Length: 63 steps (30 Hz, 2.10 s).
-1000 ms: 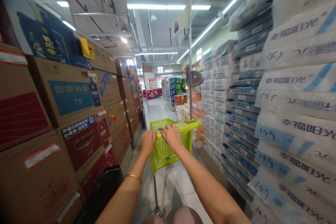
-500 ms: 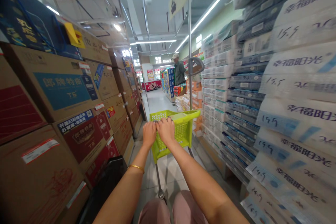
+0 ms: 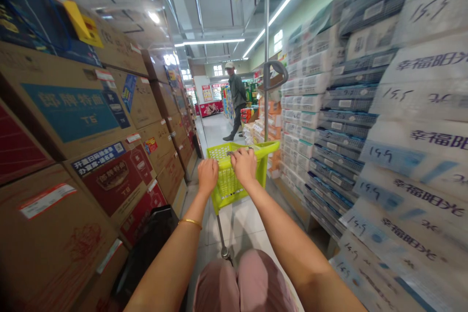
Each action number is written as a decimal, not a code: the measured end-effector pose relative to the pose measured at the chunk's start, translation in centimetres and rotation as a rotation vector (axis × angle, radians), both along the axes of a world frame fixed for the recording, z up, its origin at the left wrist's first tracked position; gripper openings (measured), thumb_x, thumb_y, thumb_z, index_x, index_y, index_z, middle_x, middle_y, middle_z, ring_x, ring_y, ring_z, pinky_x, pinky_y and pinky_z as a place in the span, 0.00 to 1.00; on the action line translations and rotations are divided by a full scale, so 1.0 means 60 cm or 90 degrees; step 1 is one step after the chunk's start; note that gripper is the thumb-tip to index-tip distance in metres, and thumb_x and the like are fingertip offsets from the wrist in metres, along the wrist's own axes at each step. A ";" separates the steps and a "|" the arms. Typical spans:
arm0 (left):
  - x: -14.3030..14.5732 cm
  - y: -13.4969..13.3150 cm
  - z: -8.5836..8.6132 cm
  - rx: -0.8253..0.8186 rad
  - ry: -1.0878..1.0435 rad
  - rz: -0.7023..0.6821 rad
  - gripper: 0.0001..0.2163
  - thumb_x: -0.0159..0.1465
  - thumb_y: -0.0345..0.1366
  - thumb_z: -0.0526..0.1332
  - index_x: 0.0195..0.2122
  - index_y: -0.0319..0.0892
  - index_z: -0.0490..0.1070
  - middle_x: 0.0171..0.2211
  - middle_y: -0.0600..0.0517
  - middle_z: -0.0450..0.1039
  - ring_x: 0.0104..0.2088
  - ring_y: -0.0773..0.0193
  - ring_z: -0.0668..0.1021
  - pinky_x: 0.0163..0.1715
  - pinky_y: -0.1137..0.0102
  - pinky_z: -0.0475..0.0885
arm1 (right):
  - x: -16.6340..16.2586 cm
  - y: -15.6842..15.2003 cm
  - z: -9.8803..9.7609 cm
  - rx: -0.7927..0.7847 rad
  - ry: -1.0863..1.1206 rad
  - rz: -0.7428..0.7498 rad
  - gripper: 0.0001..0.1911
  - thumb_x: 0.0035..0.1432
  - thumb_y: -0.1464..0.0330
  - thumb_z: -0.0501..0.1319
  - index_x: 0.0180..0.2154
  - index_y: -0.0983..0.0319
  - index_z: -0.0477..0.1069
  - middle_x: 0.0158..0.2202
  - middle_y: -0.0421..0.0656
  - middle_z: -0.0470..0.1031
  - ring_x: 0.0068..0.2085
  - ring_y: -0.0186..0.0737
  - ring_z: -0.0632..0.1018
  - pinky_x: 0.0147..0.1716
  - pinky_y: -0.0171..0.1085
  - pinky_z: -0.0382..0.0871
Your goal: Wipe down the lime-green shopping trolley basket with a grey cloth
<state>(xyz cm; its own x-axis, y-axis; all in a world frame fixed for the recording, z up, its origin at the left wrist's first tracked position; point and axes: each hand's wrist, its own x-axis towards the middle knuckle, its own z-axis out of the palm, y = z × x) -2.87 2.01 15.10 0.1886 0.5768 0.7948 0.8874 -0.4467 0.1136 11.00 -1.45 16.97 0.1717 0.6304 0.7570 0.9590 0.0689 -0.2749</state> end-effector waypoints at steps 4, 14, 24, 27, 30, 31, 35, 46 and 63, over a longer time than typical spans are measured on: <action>0.001 -0.004 0.001 0.000 -0.018 -0.009 0.14 0.66 0.32 0.45 0.25 0.43 0.62 0.27 0.49 0.68 0.32 0.61 0.70 0.34 0.67 0.58 | -0.048 -0.006 -0.008 0.007 -0.042 0.043 0.17 0.62 0.61 0.48 0.35 0.57 0.74 0.40 0.43 0.73 0.42 0.43 0.63 0.38 0.39 0.54; -0.013 -0.004 0.004 -0.009 0.027 -0.023 0.14 0.66 0.33 0.44 0.26 0.42 0.63 0.27 0.49 0.69 0.32 0.61 0.70 0.34 0.67 0.59 | -0.013 -0.005 0.000 -0.017 -0.098 0.070 0.19 0.62 0.59 0.48 0.35 0.58 0.75 0.39 0.43 0.73 0.41 0.42 0.63 0.36 0.38 0.54; 0.006 -0.012 0.002 0.000 -0.011 0.010 0.14 0.66 0.33 0.45 0.25 0.42 0.64 0.28 0.48 0.70 0.33 0.59 0.70 0.34 0.66 0.59 | -0.023 -0.012 -0.005 0.001 0.001 0.014 0.17 0.62 0.61 0.49 0.37 0.56 0.75 0.40 0.43 0.73 0.41 0.43 0.62 0.38 0.38 0.55; 0.004 -0.013 0.001 0.003 -0.019 -0.002 0.14 0.66 0.33 0.44 0.25 0.42 0.64 0.27 0.49 0.69 0.32 0.60 0.70 0.34 0.66 0.59 | -0.058 -0.017 -0.007 0.000 -0.033 0.046 0.18 0.62 0.61 0.47 0.36 0.57 0.74 0.40 0.43 0.73 0.42 0.43 0.63 0.39 0.39 0.55; -0.005 -0.011 0.002 0.006 -0.013 -0.017 0.14 0.66 0.33 0.45 0.26 0.42 0.63 0.27 0.49 0.69 0.32 0.60 0.70 0.34 0.66 0.59 | -0.069 -0.018 -0.006 -0.011 -0.064 0.060 0.19 0.63 0.60 0.46 0.35 0.57 0.74 0.39 0.44 0.73 0.42 0.43 0.63 0.40 0.39 0.55; -0.009 -0.010 0.003 0.006 -0.010 -0.022 0.14 0.66 0.33 0.45 0.25 0.42 0.63 0.27 0.49 0.69 0.32 0.60 0.70 0.34 0.66 0.59 | -0.066 -0.017 -0.004 -0.017 -0.078 0.070 0.19 0.63 0.60 0.46 0.35 0.57 0.74 0.38 0.45 0.73 0.42 0.43 0.63 0.39 0.39 0.55; -0.023 -0.004 0.007 -0.006 -0.007 -0.040 0.13 0.65 0.33 0.46 0.24 0.43 0.62 0.26 0.49 0.69 0.32 0.60 0.70 0.34 0.67 0.59 | -0.035 -0.009 0.001 -0.024 -0.100 0.074 0.20 0.63 0.59 0.46 0.36 0.57 0.75 0.39 0.45 0.73 0.42 0.43 0.63 0.37 0.39 0.55; -0.047 -0.001 0.018 -0.060 -0.025 -0.062 0.13 0.63 0.34 0.47 0.21 0.44 0.57 0.25 0.51 0.67 0.31 0.62 0.70 0.33 0.69 0.61 | 0.027 0.000 0.018 -0.062 -0.034 0.036 0.20 0.62 0.59 0.48 0.35 0.58 0.77 0.40 0.44 0.72 0.41 0.42 0.64 0.38 0.38 0.57; -0.072 -0.046 0.068 -0.061 0.170 0.077 0.15 0.64 0.36 0.46 0.26 0.40 0.69 0.29 0.45 0.73 0.34 0.59 0.74 0.38 0.65 0.64 | -0.079 -0.032 0.037 -0.092 -0.084 0.068 0.19 0.62 0.62 0.48 0.33 0.62 0.76 0.38 0.48 0.71 0.42 0.44 0.66 0.36 0.40 0.58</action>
<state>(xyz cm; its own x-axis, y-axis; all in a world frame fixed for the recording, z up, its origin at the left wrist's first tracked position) -7.20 -0.77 19.18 0.3088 0.6773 0.6677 0.9375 -0.3351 -0.0937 6.26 -3.40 19.20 0.0036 0.7437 0.6685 0.9766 0.1412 -0.1624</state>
